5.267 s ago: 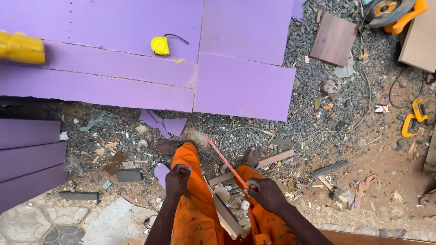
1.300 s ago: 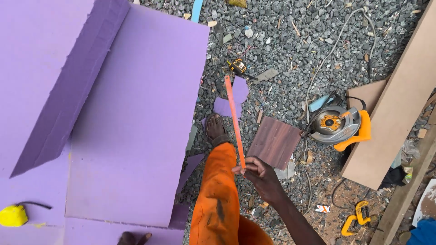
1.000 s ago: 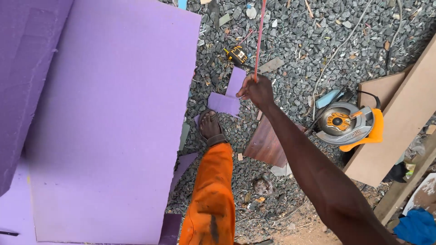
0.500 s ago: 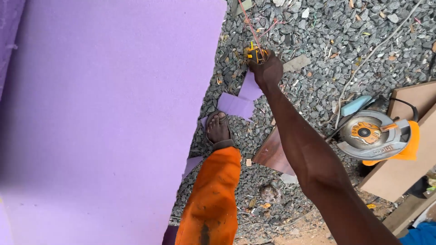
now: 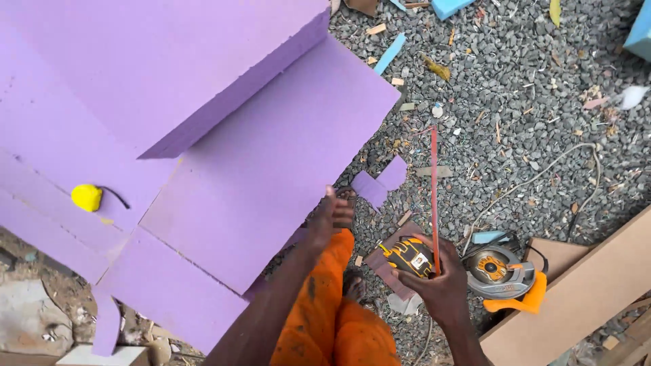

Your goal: Measuring and cutting purple upholstery foam blocks using a manual saw blade in an outdoor workshop.

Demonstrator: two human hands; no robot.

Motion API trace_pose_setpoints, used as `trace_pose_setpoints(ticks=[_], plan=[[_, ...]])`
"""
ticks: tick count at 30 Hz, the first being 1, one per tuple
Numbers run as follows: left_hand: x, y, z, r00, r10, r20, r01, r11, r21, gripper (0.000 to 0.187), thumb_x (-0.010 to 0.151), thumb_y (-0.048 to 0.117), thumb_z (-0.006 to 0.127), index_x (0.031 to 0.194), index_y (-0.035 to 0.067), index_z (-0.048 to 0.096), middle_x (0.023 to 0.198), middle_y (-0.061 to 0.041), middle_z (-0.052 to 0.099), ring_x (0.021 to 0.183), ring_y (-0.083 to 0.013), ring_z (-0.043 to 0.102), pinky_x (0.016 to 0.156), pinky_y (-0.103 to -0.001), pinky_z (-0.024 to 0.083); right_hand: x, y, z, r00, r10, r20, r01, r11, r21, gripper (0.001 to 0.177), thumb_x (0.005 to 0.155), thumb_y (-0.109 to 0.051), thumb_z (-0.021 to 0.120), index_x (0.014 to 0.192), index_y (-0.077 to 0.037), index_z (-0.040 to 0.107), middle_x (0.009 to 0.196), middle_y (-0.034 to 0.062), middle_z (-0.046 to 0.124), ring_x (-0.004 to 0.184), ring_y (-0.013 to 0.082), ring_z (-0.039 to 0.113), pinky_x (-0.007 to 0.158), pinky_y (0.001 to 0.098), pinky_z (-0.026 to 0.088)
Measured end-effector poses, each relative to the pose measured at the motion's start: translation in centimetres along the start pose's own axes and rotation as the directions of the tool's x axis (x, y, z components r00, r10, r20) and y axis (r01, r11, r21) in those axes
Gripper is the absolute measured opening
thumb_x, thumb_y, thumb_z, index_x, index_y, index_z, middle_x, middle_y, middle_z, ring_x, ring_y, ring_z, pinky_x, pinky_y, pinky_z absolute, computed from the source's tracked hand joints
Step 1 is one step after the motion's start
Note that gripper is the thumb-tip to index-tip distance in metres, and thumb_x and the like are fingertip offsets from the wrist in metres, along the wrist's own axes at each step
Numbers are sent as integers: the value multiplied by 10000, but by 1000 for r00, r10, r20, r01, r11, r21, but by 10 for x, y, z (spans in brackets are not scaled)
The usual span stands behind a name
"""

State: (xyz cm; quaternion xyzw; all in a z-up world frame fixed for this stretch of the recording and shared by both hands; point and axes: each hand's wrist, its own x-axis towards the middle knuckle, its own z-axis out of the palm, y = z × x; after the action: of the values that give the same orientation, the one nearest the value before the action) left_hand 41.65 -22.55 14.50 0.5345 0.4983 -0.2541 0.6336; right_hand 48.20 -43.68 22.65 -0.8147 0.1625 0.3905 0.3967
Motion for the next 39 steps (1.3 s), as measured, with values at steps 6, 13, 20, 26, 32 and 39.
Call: trace_pose_setpoints(ticks=[6,13,20,26,32,39], plan=[[-51,-56,34,993,-112,47,116,767,-631,973,761,852,291,1184,90,723,1215,-117,733,1138,-282,667,968,-447,531,-23,1,21,916,-367,163,400,871,-284,851,599,-224,944,1395,-164,650,1324,57,565,1138,190,657,886,334,644],[-116,-238,-80,900,-215,-379,-113,725,-679,618,929,590,506,1128,31,676,1075,-149,758,867,-239,709,750,-362,545,-27,35,104,794,-502,343,606,603,-519,813,604,-357,965,1347,-195,675,1275,61,649,1048,238,673,766,393,601],[-235,-364,-104,787,-464,-407,-9,651,-759,588,1052,507,414,1077,-9,694,1089,-182,779,962,-313,719,876,-430,551,-39,6,244,522,-666,533,847,326,-420,800,642,-327,948,1374,-243,635,1337,25,663,1057,205,665,747,348,585],[-259,-449,-111,691,-610,-389,78,598,-798,537,1029,545,498,1048,65,738,1044,-128,772,984,-302,730,873,-437,546,-98,-56,309,382,-754,534,923,344,-173,428,801,-139,867,1195,-141,701,1279,50,724,1010,218,773,817,321,603],[-244,-511,-116,654,-546,-524,49,721,-691,448,931,564,601,1071,150,700,1114,-7,744,1046,-187,700,850,-390,559,-134,9,342,713,-361,601,680,563,-469,201,1018,-272,693,1069,-82,738,742,63,742,563,153,704,591,270,562],[-202,-516,-145,668,-607,-430,4,581,-814,508,916,592,595,1110,131,685,1176,-45,731,1072,-217,689,881,-407,533,-152,88,383,769,-274,578,611,579,-540,286,1029,-353,628,976,-98,747,543,28,597,462,120,497,539,337,481]])
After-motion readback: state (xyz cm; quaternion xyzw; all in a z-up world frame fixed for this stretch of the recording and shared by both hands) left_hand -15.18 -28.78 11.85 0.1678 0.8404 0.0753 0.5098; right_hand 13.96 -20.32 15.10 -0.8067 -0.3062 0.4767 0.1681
